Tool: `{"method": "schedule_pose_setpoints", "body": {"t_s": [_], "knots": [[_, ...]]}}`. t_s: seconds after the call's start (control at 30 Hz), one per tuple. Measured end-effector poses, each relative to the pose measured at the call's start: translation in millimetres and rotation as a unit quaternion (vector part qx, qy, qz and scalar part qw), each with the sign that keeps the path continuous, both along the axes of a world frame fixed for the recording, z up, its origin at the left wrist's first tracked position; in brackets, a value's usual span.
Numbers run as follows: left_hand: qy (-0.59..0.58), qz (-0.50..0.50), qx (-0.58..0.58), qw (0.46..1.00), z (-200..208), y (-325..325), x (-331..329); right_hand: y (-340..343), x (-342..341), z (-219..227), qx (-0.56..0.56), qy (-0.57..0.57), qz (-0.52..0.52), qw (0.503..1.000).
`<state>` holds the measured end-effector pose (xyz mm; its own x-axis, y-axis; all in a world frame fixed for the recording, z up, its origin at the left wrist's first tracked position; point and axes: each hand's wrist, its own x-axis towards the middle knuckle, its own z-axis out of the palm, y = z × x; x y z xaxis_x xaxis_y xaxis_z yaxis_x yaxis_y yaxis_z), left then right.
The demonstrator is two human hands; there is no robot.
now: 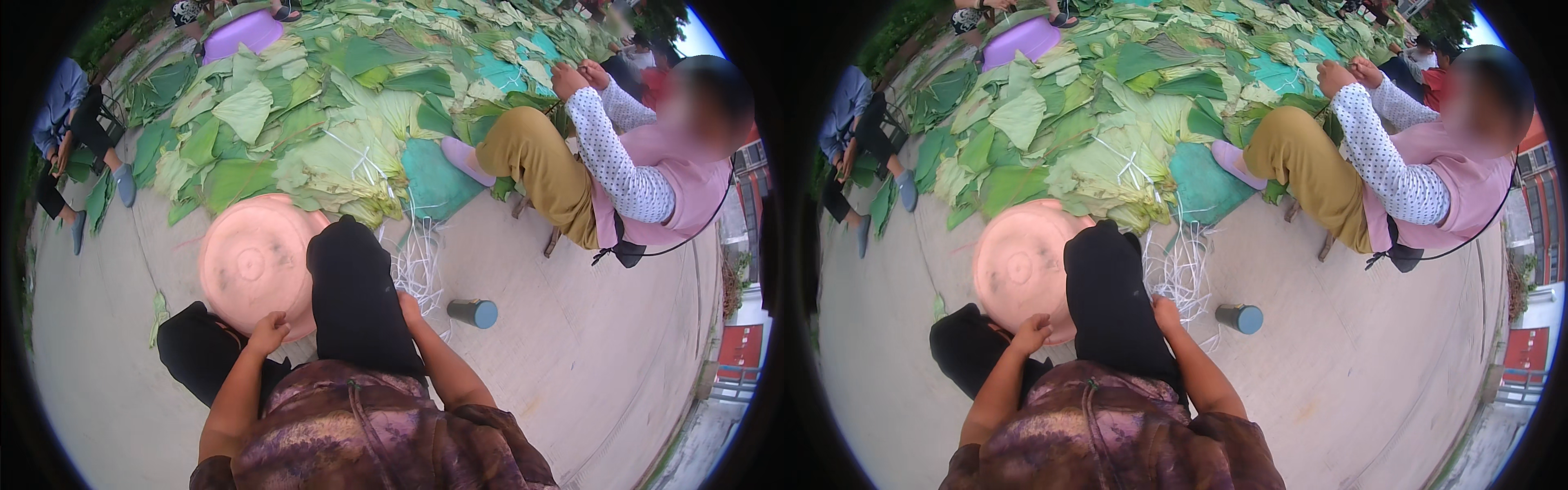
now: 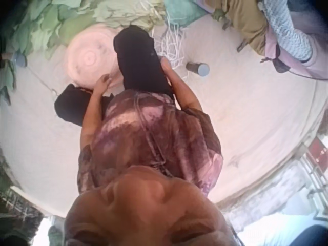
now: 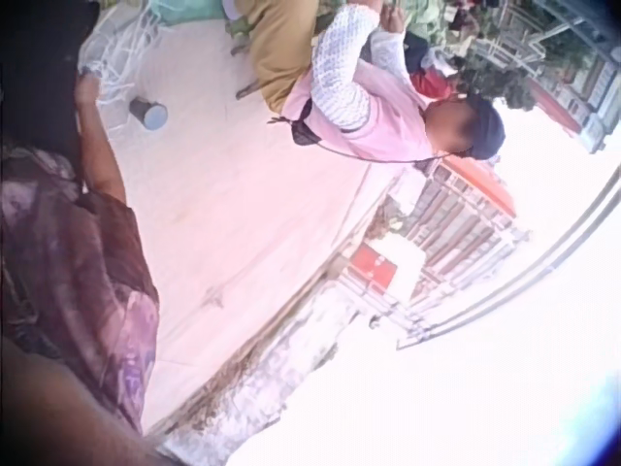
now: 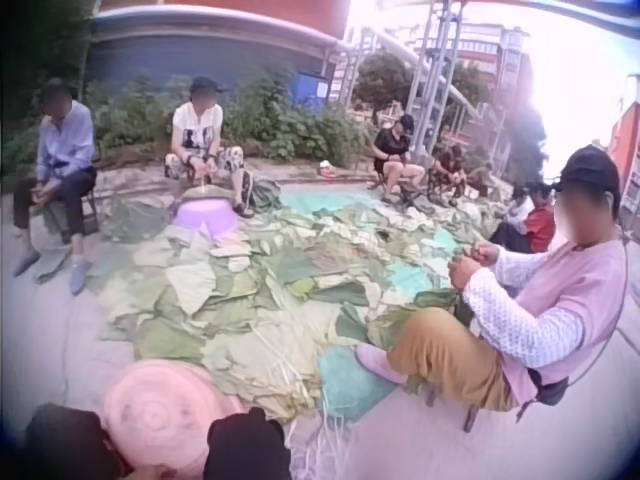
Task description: The person picks up a long white string, layers several large green leaves on top of an inverted pink bucket, and ties the string around the bundle of leaves to secure them.
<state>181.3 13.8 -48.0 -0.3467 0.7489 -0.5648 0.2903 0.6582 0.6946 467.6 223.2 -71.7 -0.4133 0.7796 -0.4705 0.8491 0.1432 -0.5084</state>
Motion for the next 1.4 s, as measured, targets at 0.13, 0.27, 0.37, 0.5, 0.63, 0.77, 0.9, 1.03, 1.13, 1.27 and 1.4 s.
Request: {"method": "schedule_pose_setpoints", "body": {"t_s": [0.13, 0.27, 0.37, 0.5, 0.63, 0.77, 0.9, 1.03, 1.13, 1.27, 1.4], "knots": [[-0.018, 0.022, 0.012, 1.0, 18, 9, 6, 23, -2, 59, -0.163, 0.29, -0.278, 0.901], [-0.011, 0.072, 0.081, 0.994, 9, 10, -1, 49, -11, 143, -0.056, 0.356, -0.294, 0.885], [-0.011, 0.211, 0.203, 0.956, 43, 36, -4, 70, -17, 212, 0.056, 0.425, -0.209, 0.879], [-0.073, 0.155, 0.371, 0.913, 156, 76, -1, 54, -54, 304, 0.042, 0.418, 0.053, 0.906], [-0.009, 0.023, 0.493, 0.87, 257, 96, 26, 29, -97, 324, 0.072, 0.405, 0.24, 0.879], [-0.044, -0.004, 0.525, 0.85, 265, 87, 25, 0, -128, 333, -0.021, 0.426, 0.33, 0.842], [-0.107, 0.012, 0.389, 0.915, 246, 67, -7, 8, -137, 327, -0.043, 0.363, 0.322, 0.873], [-0.374, 0.146, 0.321, 0.858, 218, 31, -61, 33, -120, 307, -0.135, 0.309, 0.248, 0.908], [-0.42, 0.195, 0.35, 0.814, 190, 9, -105, 47, -99, 304, -0.112, 0.28, 0.204, 0.931], [-0.162, 0.186, 0.263, 0.933, 181, 3, -128, 59, -97, 296, -0.081, 0.219, 0.207, 0.95], [0.044, 0.164, 0.288, 0.943, 165, 5, -158, 59, -112, 297, -0.094, 0.175, 0.231, 0.952]]}}
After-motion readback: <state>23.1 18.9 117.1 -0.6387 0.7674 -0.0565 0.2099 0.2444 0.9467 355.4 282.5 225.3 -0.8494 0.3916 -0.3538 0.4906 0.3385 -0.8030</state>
